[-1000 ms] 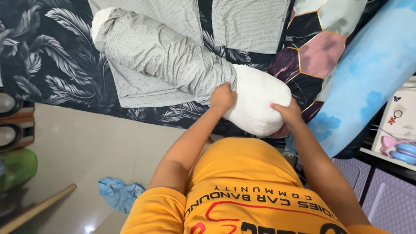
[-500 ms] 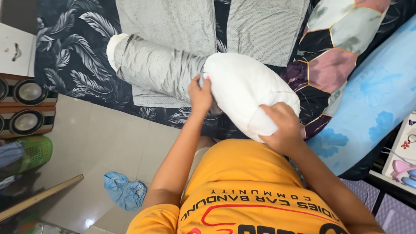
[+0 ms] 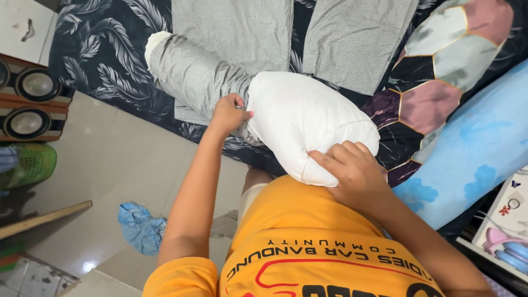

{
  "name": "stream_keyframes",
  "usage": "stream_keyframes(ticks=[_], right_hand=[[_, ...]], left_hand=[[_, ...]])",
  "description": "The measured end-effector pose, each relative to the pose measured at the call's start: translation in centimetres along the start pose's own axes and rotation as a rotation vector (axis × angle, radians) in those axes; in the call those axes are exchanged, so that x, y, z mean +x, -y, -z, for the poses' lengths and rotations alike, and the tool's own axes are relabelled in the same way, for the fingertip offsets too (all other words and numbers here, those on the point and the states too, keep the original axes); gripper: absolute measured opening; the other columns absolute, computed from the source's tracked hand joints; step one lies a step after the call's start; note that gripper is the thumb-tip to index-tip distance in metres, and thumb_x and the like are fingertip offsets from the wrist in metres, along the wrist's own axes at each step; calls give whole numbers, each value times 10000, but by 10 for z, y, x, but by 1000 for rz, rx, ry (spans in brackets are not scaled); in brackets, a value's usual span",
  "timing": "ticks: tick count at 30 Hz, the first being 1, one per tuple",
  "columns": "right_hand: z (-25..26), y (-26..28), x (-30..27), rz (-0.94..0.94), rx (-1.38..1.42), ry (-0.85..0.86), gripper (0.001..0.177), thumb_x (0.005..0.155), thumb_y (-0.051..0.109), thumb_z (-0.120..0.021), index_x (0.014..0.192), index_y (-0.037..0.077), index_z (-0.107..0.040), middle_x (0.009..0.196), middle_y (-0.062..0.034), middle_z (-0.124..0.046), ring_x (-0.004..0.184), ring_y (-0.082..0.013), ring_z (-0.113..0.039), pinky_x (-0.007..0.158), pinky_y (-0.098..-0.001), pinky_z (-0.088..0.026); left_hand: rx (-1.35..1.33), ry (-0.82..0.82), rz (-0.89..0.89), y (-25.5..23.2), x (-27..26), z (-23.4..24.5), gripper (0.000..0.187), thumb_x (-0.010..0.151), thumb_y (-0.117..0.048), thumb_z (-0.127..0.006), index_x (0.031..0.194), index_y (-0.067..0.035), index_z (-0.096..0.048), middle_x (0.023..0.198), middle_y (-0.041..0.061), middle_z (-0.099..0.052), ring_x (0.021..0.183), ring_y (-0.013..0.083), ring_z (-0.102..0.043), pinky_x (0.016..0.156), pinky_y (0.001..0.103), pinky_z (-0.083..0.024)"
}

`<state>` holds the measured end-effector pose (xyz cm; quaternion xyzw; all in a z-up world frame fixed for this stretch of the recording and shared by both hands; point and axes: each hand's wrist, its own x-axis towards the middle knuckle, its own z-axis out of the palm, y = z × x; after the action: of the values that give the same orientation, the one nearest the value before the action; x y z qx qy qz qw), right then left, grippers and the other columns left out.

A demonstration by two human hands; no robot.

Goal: The recorder is changing the covers for a bolster and a pillow on a bed.

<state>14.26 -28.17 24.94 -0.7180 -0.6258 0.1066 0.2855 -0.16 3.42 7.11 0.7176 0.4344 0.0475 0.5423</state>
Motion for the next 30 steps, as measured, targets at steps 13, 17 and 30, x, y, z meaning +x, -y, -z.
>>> stream_keyframes(ticks=[13, 17, 30], right_hand=[[-7, 14, 23, 226, 33, 67, 574, 628, 122, -763, 1199, 103, -717, 803, -29, -563, 775, -245, -561, 707, -390, -424], [-12, 31, 42, 413, 13, 97, 561, 665, 72, -724, 1225, 113, -718, 818, -13, -569, 769, -229, -550, 692, -381, -412], [-62, 129, 86, 866, -111, 390, 411, 856, 188, -576, 1204, -22, -631, 1074, -71, -583, 984, -228, -552, 817, -353, -432]], left_hand=[[952, -405, -349, -35, -36, 30, 256, 815, 10, -631, 1064, 20, -570, 1149, 245, -593, 917, 474, -675, 694, 477, -570], [1063, -563, -400, 11, 12, 56, 68, 888, -15, -639, 954, -1, -639, 1044, 203, -650, 925, 432, -691, 697, 494, -566], [-169, -383, 155, -15, 52, 138, 415, 832, -327, -751, 902, 73, -663, 863, 255, -683, 808, 330, -658, 735, 453, -508]])
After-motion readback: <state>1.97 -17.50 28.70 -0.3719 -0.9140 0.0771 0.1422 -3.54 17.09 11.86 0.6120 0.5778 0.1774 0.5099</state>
